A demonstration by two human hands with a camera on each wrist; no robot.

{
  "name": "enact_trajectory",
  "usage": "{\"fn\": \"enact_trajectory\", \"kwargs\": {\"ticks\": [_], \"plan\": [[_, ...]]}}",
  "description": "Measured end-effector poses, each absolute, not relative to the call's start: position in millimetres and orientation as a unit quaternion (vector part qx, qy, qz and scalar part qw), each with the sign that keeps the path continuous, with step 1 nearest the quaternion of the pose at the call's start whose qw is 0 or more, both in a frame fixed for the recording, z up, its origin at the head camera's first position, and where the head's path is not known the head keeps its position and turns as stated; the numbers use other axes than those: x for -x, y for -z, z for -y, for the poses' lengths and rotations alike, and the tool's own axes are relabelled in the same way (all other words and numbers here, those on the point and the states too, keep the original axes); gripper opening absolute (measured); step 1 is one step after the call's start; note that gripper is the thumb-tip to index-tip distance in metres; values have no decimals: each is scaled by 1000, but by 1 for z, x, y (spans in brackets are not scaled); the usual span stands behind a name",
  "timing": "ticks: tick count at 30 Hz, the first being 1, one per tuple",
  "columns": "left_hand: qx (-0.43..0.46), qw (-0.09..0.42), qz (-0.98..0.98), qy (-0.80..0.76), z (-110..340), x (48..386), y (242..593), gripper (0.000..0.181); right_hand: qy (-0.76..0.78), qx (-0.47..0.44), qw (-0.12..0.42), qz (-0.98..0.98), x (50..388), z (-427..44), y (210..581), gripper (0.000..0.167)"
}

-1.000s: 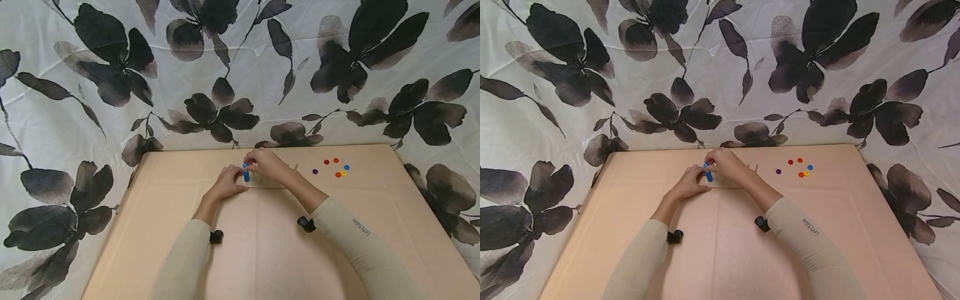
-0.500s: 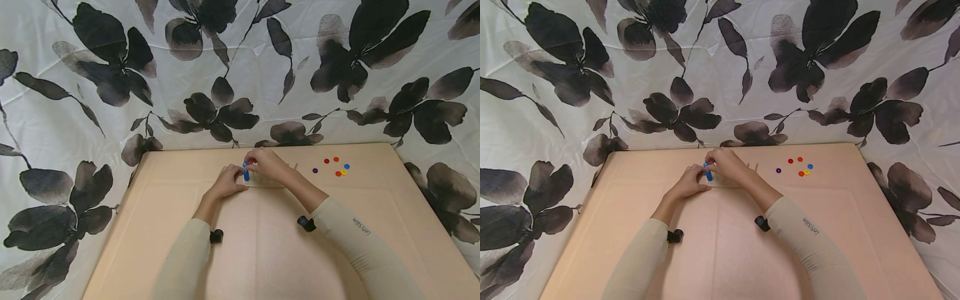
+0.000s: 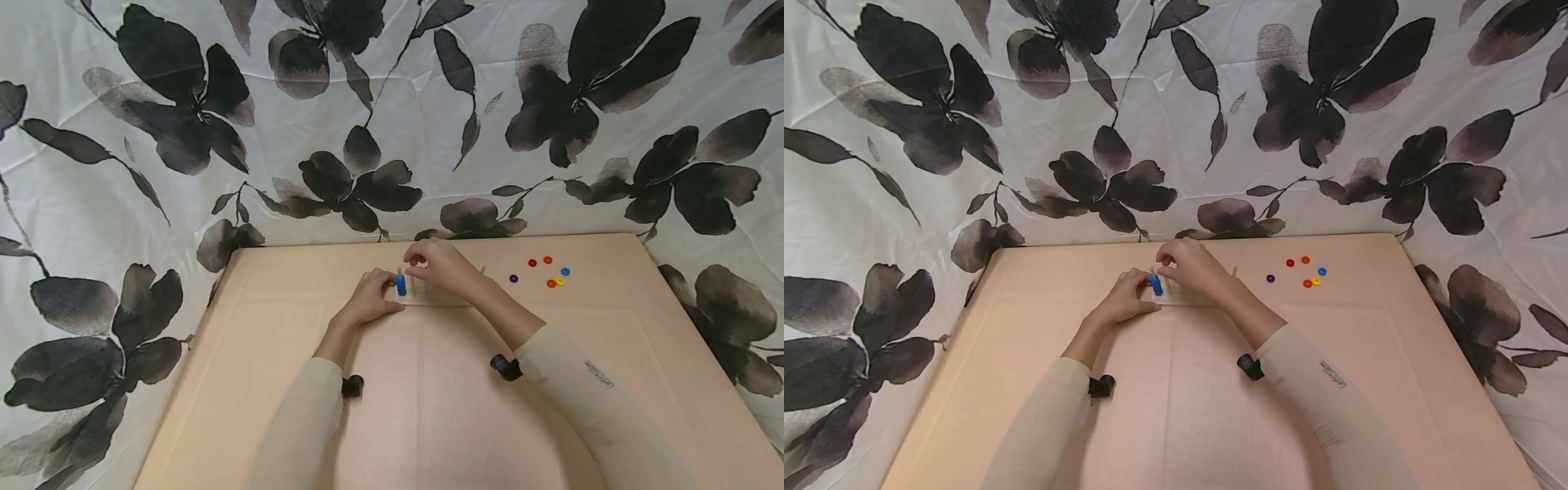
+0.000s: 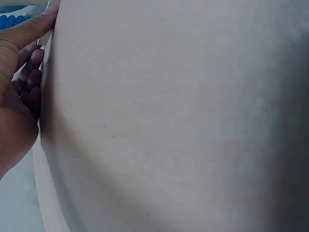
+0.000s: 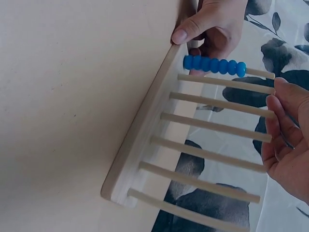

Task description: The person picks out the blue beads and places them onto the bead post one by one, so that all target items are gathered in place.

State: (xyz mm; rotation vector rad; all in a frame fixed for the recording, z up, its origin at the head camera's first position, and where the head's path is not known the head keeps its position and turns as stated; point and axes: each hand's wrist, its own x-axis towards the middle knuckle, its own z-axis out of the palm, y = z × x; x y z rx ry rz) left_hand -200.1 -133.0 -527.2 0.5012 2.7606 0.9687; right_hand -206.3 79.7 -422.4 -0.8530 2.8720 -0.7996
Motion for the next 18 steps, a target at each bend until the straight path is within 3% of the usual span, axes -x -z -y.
{"fn": "enact_trajectory", "kwargs": {"ticks": [18], "plan": [[-162,99,-922,-337,133,198,527,61,353,208,-32,-912,179,-148,420,28]]}}
